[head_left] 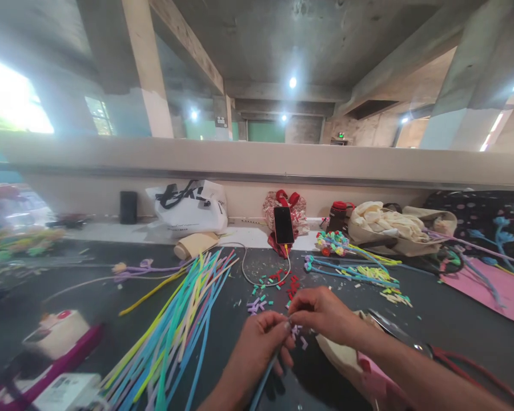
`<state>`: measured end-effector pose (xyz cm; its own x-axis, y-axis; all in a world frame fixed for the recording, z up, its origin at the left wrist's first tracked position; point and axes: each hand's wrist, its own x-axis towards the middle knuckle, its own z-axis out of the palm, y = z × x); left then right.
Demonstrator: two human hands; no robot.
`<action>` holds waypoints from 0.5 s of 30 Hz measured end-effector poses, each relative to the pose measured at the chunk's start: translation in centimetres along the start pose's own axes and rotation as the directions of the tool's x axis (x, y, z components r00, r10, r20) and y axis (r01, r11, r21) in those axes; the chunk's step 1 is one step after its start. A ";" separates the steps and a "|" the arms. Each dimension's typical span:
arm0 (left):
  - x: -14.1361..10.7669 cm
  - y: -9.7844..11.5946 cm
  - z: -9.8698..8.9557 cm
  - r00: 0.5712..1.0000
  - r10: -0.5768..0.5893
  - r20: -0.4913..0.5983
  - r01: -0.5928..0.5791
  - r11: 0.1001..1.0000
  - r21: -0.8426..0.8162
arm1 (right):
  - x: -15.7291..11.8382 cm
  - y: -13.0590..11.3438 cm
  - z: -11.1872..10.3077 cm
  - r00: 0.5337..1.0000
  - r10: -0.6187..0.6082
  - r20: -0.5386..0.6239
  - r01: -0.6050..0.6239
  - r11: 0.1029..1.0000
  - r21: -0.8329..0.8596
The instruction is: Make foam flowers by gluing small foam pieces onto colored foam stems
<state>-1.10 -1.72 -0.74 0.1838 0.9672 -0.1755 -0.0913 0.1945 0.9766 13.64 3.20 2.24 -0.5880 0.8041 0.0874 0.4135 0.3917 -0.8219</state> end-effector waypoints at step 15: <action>-0.6 0.2 -0.3 0.999 0.043 -0.008 -0.044 0.962 -0.270 | -0.4 -0.9 1.5 0.979 0.096 -0.180 -0.026 0.933 0.359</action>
<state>-1.50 -2.17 -0.47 0.1719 0.9759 -0.1343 -0.3602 0.1891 0.9135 12.44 1.85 2.13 -0.4105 0.9055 0.1077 0.1517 0.1843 -0.9711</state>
